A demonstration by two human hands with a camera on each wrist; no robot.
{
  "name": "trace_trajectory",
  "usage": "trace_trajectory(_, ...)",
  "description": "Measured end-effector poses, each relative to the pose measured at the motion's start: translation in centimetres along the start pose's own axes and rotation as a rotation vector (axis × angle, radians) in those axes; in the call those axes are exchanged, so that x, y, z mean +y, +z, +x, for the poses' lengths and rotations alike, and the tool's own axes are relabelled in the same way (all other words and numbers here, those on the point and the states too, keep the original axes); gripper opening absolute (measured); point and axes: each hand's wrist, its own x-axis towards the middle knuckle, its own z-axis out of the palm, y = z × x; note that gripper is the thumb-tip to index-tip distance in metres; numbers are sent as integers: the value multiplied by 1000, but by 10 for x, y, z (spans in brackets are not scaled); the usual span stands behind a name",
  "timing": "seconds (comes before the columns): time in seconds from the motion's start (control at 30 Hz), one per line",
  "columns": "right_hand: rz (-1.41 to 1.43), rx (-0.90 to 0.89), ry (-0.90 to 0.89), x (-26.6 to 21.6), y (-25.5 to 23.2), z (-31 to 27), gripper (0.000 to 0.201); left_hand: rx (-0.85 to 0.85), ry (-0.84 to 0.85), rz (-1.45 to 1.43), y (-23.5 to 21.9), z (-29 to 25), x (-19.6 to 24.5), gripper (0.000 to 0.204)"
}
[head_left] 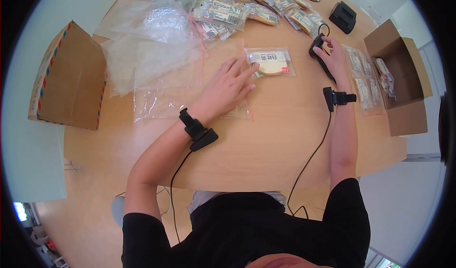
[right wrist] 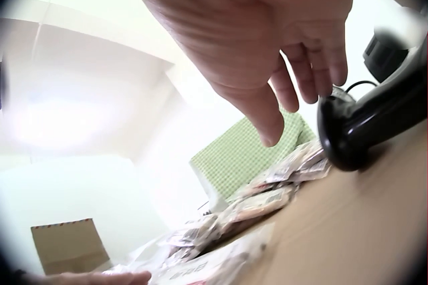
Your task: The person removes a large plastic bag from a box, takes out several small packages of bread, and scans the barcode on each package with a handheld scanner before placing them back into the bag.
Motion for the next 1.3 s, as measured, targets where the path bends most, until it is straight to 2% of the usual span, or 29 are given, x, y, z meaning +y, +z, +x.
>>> trace_trajectory(0.07, -70, 25, 66, 19, -2, -3, 64, -5, 6, 16, 6, 1, -6, 56)
trace_trajectory(0.2, 37, -128, 91, 54, 8, -4, 75, 0, 3, -9, 8, 2, -10, 57)
trace_trajectory(0.37, 59, -222, 115, 26, 2, 0, 74, 15, 14, -5, 6, 2, -13, 58)
trace_trajectory(0.47, 282, -252, 53, -12, -3, -4, 69, 27, 8, -21, 6, 1, -13, 57)
trace_trajectory(0.57, 442, -401, -42, -47, -3, -11, 65, 69, -4, -53, 8, 0, -15, 50)
trace_trajectory(0.63, 476, -437, -28, -64, -5, -16, 65, 106, 3, -66, 10, 3, -15, 44)
trace_trajectory(0.8, 632, -456, -24, -74, -4, -18, 67, 153, 64, -29, 5, 6, -15, 32)
trace_trajectory(0.9, 663, -448, -22, -76, -4, -19, 68, 131, 44, 6, -4, 8, -6, 25)
trace_trajectory(1.0, 664, -441, -24, -79, -5, -19, 69, 134, 163, 111, -3, 9, -7, 21)
trace_trajectory(1.1, 686, -422, -14, -82, -9, -20, 68, 123, 86, 122, -4, 9, 1, 15)
trace_trajectory(1.2, 729, -399, 14, -91, -15, -22, 69, 258, -10, 13, -8, 11, 4, 11)
trace_trajectory(1.3, 749, -377, 28, -93, -20, -23, 69, 497, -211, -417, -1, 13, 7, 17)
